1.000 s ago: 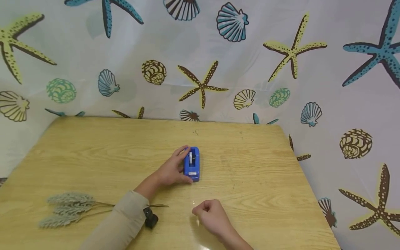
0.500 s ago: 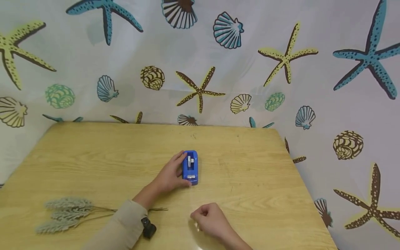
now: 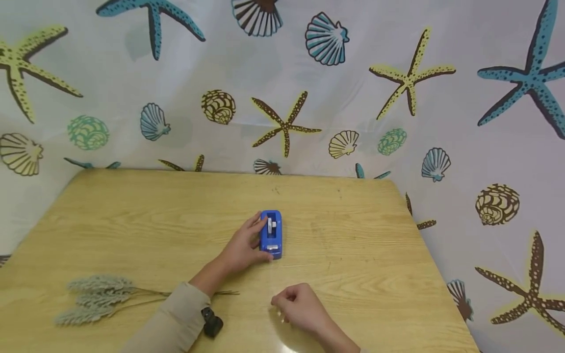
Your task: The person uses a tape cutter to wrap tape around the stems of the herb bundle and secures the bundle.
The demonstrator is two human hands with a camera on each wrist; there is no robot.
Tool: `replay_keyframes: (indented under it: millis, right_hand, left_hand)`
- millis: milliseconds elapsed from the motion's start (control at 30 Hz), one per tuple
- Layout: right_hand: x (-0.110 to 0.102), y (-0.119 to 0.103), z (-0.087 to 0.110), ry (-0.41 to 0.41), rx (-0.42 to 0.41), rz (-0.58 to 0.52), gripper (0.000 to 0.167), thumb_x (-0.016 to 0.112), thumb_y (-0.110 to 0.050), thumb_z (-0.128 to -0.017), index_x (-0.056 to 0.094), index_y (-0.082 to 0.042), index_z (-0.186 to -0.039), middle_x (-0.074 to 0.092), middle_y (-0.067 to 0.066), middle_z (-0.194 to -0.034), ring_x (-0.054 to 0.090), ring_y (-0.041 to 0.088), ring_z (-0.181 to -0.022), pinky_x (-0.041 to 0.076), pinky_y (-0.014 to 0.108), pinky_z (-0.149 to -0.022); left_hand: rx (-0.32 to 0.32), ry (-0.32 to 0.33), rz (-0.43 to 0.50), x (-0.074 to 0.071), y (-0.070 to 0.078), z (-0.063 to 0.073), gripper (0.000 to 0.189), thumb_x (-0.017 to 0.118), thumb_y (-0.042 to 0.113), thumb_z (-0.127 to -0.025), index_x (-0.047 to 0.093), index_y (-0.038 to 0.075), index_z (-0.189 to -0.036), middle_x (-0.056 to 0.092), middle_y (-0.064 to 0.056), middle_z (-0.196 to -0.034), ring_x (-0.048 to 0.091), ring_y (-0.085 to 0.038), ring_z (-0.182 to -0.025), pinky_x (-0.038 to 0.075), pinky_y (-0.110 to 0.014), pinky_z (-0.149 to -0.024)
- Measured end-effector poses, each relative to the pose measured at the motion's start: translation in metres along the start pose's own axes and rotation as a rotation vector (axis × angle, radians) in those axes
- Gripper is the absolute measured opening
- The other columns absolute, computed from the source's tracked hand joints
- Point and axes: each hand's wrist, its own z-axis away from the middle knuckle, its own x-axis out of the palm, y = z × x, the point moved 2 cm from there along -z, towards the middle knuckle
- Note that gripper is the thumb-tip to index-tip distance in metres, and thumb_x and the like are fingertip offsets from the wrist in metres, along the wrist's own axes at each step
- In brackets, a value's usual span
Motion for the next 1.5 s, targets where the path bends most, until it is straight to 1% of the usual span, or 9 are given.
replay_keyframes:
  millis: [267,467,600,733,900,1033,1233,1333,1500]
  right_hand:
    - [-0.003,-0.001,0.002,-0.007,-0.003,0.002,0.023,0.060,-0.013,-0.092,0.074,0.005,-0.092,0.074,0.011,-0.104,0.054,0.009,-0.057,0.039,0.018,-0.049]
    - [-0.004,-0.003,0.002,-0.016,-0.004,0.010,0.023,0.061,-0.014,-0.092,0.074,0.004,-0.094,0.073,0.008,-0.100,0.052,0.009,-0.056,0.038,0.018,-0.049]
    - [-0.006,-0.007,0.001,-0.023,-0.024,0.019,0.025,0.063,-0.019,-0.093,0.074,0.003,-0.096,0.068,0.007,-0.082,0.050,0.009,-0.054,0.036,0.019,-0.046]
    - [-0.010,-0.011,0.001,-0.047,-0.040,0.008,0.027,0.064,-0.022,-0.095,0.072,0.004,-0.099,0.066,0.007,-0.081,0.050,0.010,-0.054,0.037,0.018,-0.046]
    - [-0.013,-0.009,0.003,-0.084,-0.025,-0.020,0.030,0.063,-0.023,-0.097,0.069,0.006,-0.105,0.068,0.009,-0.089,0.052,0.011,-0.057,0.042,0.020,-0.050]
    - [-0.013,-0.003,0.006,-0.097,0.015,-0.062,0.034,0.063,-0.025,-0.098,0.067,0.006,-0.111,0.068,0.010,-0.092,0.055,0.012,-0.059,0.046,0.022,-0.054]
    - [-0.011,0.005,0.009,-0.088,0.076,-0.165,0.036,0.060,-0.025,-0.099,0.067,0.007,-0.116,0.063,0.005,-0.091,0.054,0.008,-0.058,0.046,0.019,-0.055]
    - [-0.011,0.006,0.010,-0.072,0.067,-0.193,0.035,0.059,-0.022,-0.099,0.068,0.007,-0.114,0.061,0.002,-0.088,0.054,0.007,-0.057,0.044,0.018,-0.055]
    - [-0.011,0.006,0.011,-0.080,0.067,-0.231,0.035,0.059,-0.021,-0.099,0.068,0.009,-0.113,0.056,-0.001,-0.083,0.055,0.006,-0.058,0.043,0.017,-0.055]
  left_hand:
    - [-0.011,-0.002,-0.035,0.007,0.003,0.000,0.098,0.085,0.009,-0.078,0.027,0.008,-0.157,0.006,-0.013,-0.169,0.026,-0.038,-0.150,0.043,-0.042,-0.110]
    - [-0.014,0.023,-0.096,0.001,0.004,0.015,0.099,0.085,0.013,-0.080,0.025,0.012,-0.159,0.016,-0.013,-0.166,0.047,-0.039,-0.138,0.049,-0.042,-0.106]
    - [0.036,-0.019,-0.224,-0.030,0.006,0.046,0.079,0.082,0.017,-0.084,0.041,0.008,-0.152,0.043,-0.013,-0.151,0.057,-0.035,-0.125,0.053,-0.046,-0.099]
    - [0.035,-0.122,-0.383,-0.075,0.002,0.088,0.046,0.079,0.021,-0.086,0.065,0.005,-0.127,0.064,-0.011,-0.122,0.063,-0.031,-0.112,0.056,-0.045,-0.090]
    - [-0.036,-0.218,-0.638,-0.117,-0.013,0.136,0.038,0.084,0.032,-0.078,0.073,0.012,-0.108,0.066,0.000,-0.106,0.065,-0.024,-0.100,0.056,-0.040,-0.083]
    - [-0.028,-0.257,-0.717,-0.133,-0.026,0.158,0.035,0.085,0.031,-0.075,0.073,0.014,-0.102,0.064,0.004,-0.102,0.064,-0.021,-0.095,0.056,-0.037,-0.079]
    - [0.041,-0.306,-0.690,-0.132,-0.034,0.163,0.023,0.080,0.026,-0.082,0.069,0.015,-0.100,0.058,0.006,-0.096,0.058,-0.013,-0.084,0.052,-0.028,-0.069]
    - [0.100,-0.289,-0.725,-0.130,-0.034,0.161,0.015,0.078,0.021,-0.085,0.066,0.018,-0.093,0.055,0.008,-0.089,0.054,-0.008,-0.078,0.049,-0.027,-0.065]
    - [0.119,-0.298,-0.781,-0.125,-0.033,0.162,0.016,0.073,0.014,-0.090,0.058,0.021,-0.086,0.050,0.010,-0.084,0.049,-0.006,-0.075,0.045,-0.027,-0.062]
